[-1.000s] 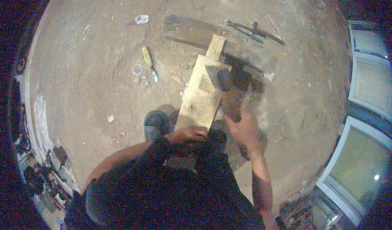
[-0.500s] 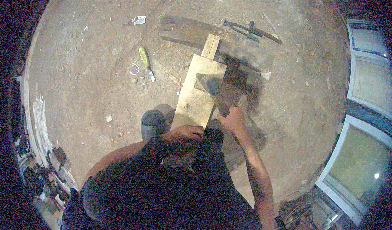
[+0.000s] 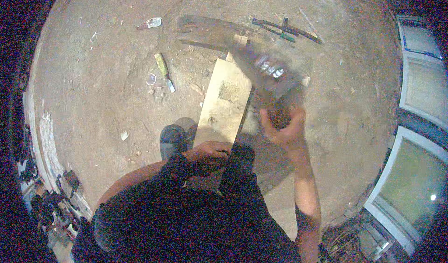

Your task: The person strikes a metal chisel with an axe to remove wood from a rectangular slot in a wooden beam.

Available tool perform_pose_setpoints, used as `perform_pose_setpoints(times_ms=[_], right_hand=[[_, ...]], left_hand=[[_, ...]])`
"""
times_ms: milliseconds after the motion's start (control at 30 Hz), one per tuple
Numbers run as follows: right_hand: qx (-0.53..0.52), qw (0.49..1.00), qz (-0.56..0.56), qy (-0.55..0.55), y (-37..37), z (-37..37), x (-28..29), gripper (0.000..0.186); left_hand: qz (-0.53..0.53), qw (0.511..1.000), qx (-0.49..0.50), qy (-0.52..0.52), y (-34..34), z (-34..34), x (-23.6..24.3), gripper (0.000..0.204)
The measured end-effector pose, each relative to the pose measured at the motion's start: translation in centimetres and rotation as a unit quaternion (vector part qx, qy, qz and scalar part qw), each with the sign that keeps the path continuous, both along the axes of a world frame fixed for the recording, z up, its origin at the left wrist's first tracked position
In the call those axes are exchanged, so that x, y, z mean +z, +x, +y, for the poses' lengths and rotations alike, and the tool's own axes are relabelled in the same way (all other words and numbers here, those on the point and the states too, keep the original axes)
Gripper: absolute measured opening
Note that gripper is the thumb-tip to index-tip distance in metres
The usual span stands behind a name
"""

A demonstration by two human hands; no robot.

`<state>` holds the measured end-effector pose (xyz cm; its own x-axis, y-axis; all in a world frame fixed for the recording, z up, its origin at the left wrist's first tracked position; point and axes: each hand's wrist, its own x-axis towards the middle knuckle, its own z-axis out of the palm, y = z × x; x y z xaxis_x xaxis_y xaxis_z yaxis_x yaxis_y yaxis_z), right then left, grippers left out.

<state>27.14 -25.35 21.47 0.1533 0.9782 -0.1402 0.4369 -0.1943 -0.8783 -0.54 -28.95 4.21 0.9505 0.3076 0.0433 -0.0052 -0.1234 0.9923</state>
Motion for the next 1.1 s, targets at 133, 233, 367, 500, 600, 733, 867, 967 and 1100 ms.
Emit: perform_pose_setpoints(times_ms=[133,233,367,500,600,733,867,967,1100], right_hand=[[0.035,0.989,-0.116,-0.085,-0.9,-3.0,-8.7,0.026],[0.068,0.962,-0.229,-0.133,-0.2,-3.9,-13.0,0.028],[0.031,0.980,-0.164,-0.104,0.1,-2.4,-9.5,0.025],[0.026,0.994,-0.078,-0.070,0.4,0.3,-1.5,0.021],[0.070,0.997,-0.031,-0.012,1.3,0.8,-0.6,0.018],[-0.037,0.992,-0.114,-0.032,0.0,-2.3,-6.0,0.018],[0.109,0.947,-0.274,-0.128,-0.9,-3.4,-10.8,0.029],[0.078,0.949,-0.189,-0.239,-0.5,-2.5,-12.2,0.050],[0.037,0.979,-0.154,-0.130,-0.1,-0.4,-7.8,0.036]], left_hand=[[-0.054,0.996,-0.018,0.073,0.0,0.3,-1.7,0.023],[-0.089,0.990,0.005,0.113,-0.1,0.5,-0.6,0.022],[-0.018,0.995,-0.021,0.097,-0.6,0.1,-1.0,0.027],[-0.068,0.996,0.038,0.053,0.0,1.7,3.1,0.021],[0.001,1.000,0.011,-0.021,0.0,1.0,1.2,0.020],[-0.016,0.978,0.068,-0.196,0.4,0.8,3.2,0.019],[-0.014,0.998,0.039,-0.042,0.2,0.0,0.8,0.021],[0.007,0.999,0.008,0.038,-0.1,0.4,1.5,0.022],[-0.039,0.998,0.030,0.030,0.0,1.4,2.0,0.024]])
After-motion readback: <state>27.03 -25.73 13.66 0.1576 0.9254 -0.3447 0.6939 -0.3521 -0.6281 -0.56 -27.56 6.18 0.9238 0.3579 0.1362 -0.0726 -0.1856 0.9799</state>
